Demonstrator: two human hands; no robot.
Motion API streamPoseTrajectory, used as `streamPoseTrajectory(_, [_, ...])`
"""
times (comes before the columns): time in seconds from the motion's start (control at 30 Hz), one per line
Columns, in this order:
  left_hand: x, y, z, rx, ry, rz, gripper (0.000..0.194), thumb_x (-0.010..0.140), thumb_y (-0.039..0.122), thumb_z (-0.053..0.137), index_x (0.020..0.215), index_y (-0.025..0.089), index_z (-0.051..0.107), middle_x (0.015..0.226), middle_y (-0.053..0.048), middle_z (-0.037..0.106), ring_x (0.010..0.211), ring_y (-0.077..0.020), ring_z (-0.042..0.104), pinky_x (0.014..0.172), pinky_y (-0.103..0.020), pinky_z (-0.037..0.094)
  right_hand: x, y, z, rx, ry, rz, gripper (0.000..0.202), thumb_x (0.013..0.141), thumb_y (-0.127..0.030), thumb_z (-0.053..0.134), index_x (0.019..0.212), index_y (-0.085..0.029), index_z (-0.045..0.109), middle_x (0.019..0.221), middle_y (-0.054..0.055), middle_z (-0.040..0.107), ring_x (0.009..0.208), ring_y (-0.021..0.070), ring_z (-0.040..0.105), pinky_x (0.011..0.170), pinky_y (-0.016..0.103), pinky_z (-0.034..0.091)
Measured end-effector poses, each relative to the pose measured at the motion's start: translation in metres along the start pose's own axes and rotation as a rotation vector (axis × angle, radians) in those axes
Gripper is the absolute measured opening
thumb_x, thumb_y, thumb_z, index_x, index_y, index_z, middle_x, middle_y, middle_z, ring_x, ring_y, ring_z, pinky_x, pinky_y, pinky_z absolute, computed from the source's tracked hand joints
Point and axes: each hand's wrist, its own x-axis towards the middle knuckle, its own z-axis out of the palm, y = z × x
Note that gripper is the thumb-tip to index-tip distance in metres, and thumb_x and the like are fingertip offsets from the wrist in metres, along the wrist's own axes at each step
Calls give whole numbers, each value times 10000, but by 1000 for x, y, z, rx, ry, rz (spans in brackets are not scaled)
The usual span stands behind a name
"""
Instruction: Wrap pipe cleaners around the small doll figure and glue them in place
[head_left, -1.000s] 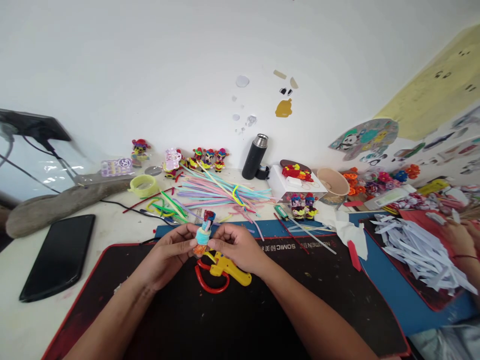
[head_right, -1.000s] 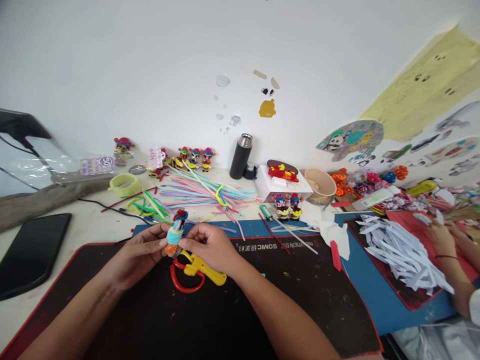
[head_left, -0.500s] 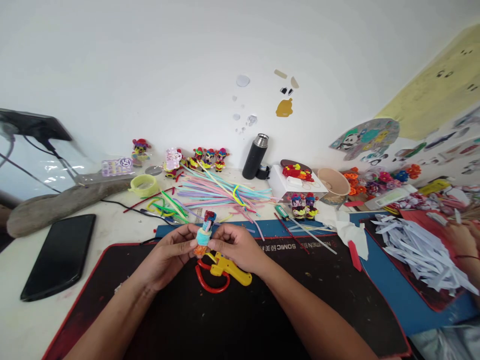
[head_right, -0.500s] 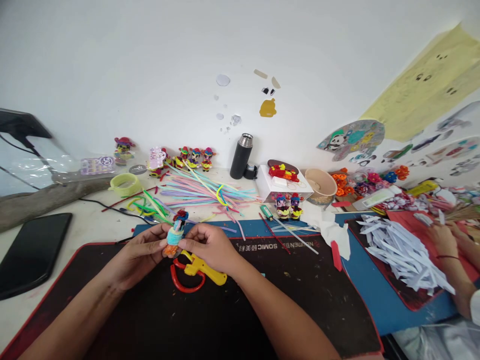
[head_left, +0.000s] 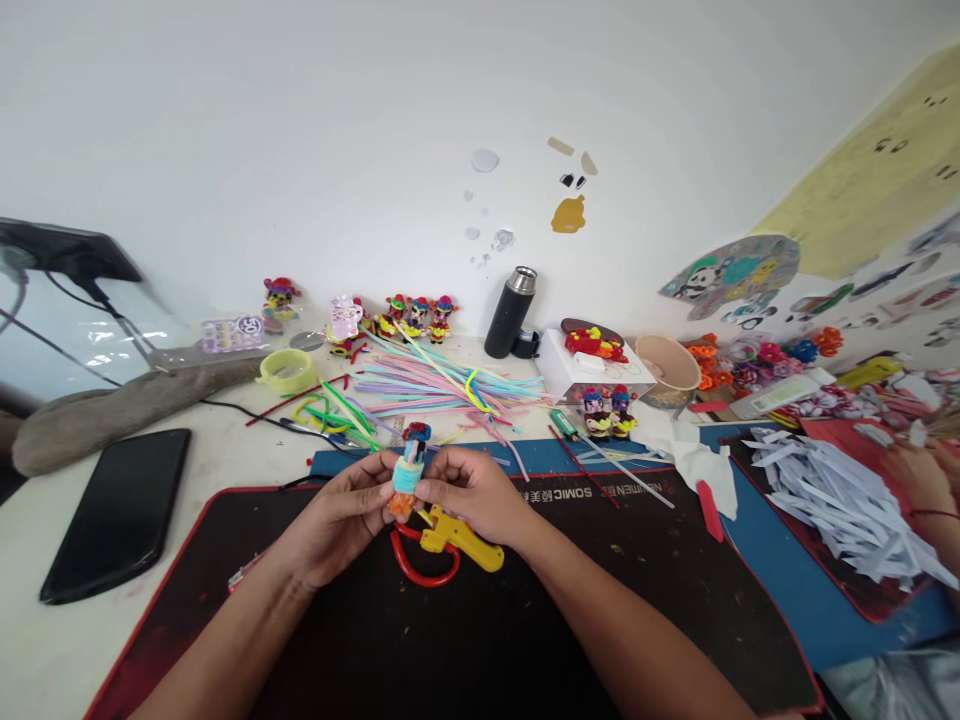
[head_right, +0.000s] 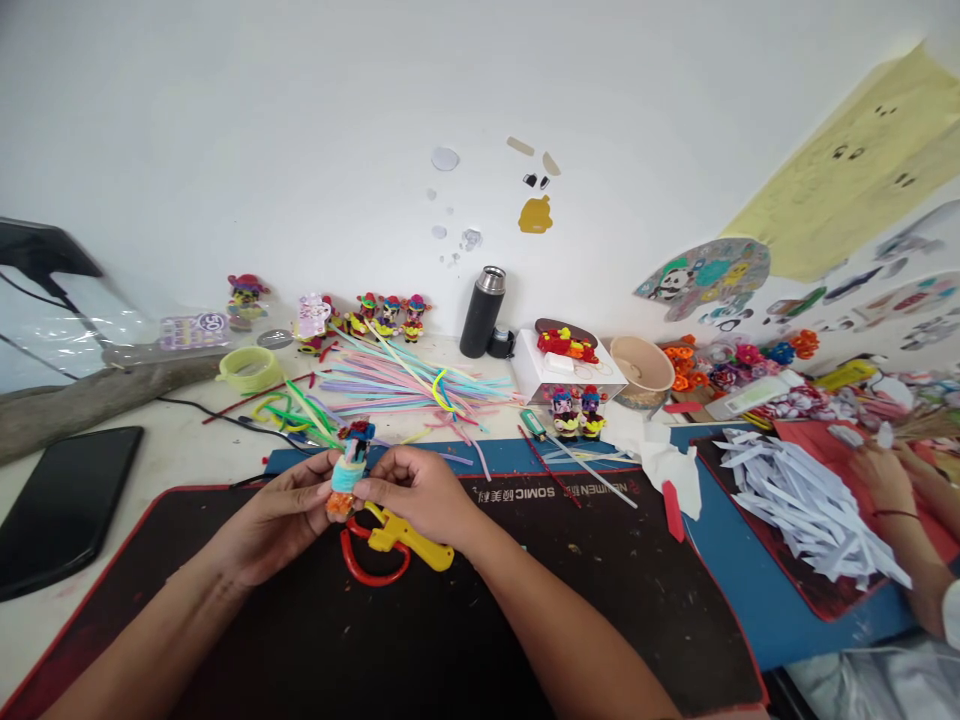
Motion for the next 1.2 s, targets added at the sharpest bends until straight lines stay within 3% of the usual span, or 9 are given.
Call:
streamPoseTrajectory(0.5, [-3,3,5,-17,-52,11,262,753,131,926,981,162,800,861,-34,768,740,-142,721,699,-218,619,2,2,0,50,-35,70,501,696,-548,928,793,-191,590,715,-19,697,554,91,507,529,230,337])
streamPoseTrajectory(0.7, [-2,1,3,-27,-17,16,276,731,131,941,963,185,800,862,-16,766,756,-141,724,720,-223,612,4,6,-1,78,-14,85,482,715,-525,930,818,-186,604,702,-33,698,490,64,428,481,216,296])
streamPoseTrajectory(1.07, [-1,2,0,-4,-59,-13,296,732,187,954,986,174,803,882,-40,773,763,-153,734,733,-234,617,3,3,1,114,-60,95,502,669,-464,974,873,-196,602,648,-68,652,480,63,415,476,214,280])
streamPoseTrajectory(1.2, [-2,3,1,-19,-81,-8,319,742,177,944,1022,179,791,918,-39,777,768,-166,751,739,-254,632,3,6,2,112,-84,99,494,710,-484,948,903,-198,595,710,-38,706,478,62,427,471,216,283])
